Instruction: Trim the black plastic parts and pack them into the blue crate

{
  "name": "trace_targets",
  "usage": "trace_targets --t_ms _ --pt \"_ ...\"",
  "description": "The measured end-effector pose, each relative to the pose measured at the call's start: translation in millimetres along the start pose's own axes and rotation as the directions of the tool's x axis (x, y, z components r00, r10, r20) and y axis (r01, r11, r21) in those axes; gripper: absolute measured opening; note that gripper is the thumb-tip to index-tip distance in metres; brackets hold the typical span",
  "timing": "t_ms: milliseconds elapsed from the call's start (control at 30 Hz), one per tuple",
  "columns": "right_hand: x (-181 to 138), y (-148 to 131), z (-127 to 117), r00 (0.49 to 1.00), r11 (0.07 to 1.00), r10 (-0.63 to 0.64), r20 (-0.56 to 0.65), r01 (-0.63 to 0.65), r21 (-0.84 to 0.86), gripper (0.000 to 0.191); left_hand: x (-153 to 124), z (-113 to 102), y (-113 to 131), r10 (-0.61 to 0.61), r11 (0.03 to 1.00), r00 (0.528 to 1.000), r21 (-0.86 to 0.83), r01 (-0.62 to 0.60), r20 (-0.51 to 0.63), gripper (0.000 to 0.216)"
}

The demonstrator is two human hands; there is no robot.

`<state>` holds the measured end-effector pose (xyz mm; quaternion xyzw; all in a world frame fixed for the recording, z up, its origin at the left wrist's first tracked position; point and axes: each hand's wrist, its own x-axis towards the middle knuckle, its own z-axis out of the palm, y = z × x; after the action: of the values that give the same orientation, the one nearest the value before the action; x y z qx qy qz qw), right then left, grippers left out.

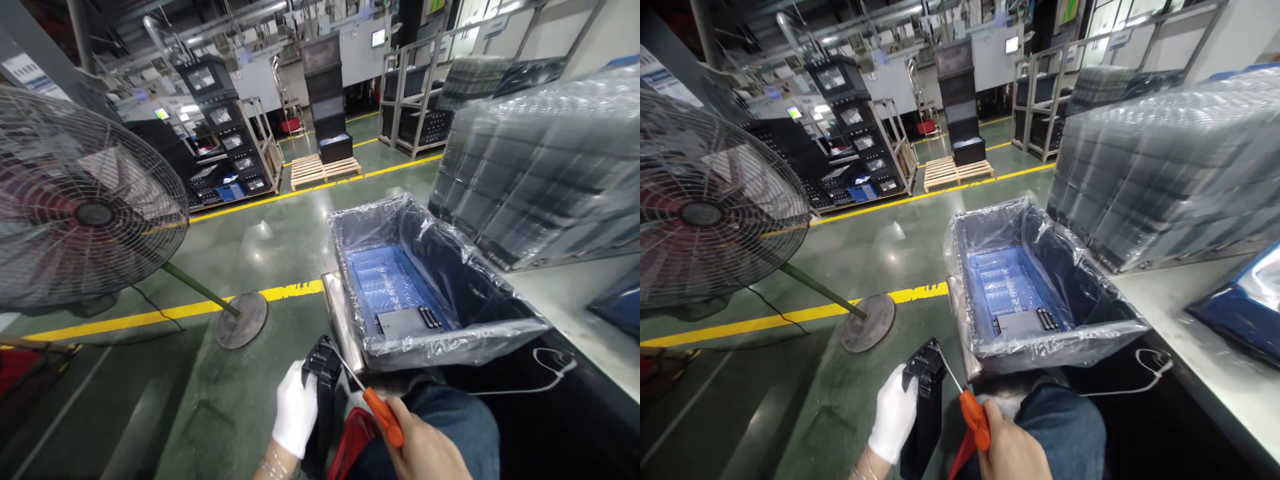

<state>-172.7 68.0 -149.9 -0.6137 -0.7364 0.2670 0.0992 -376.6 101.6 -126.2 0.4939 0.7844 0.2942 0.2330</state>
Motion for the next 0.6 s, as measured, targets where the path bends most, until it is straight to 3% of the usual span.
trace_targets --t_ms 167,233,333,400,500,600 --pt "6 -5 1 1.0 0.999 -0.01 0.002 0.01 0.03 0.032 2 -5 -5 0.003 1.0 0.999 -0.024 -0.004 -0.042 0.035" --pt "6 -2 2 0.999 0.993 -0.036 0.007 0.035 0.116 0.033 3 -7 -8 0.0 0.998 0.998 -0.057 -0.003 -0.059 0.036" --pt "8 15 -11 0.99 0.95 -0.14 0.022 0.128 0.286 0.03 9 -13 -9 -0.038 0.994 0.995 -0.11 0.028 -0.091 0.04" --pt "19 37 -32 0.986 0.931 -0.158 -0.056 0.167 0.325 0.034 14 -19 -3 -0.037 0.99 0.996 -0.139 0.025 -0.087 0.043" --pt "54 76 -68 0.962 0.964 0.004 -0.274 0.069 0.255 0.049 16 -23 20 0.106 0.975 0.994 -0.198 -0.102 0.007 0.038" --pt "94 109 -93 0.937 0.98 0.141 -0.32 -0.087 0.177 0.046 9 -17 51 0.343 0.928 0.932 -0.197 -0.317 0.117 0.036"
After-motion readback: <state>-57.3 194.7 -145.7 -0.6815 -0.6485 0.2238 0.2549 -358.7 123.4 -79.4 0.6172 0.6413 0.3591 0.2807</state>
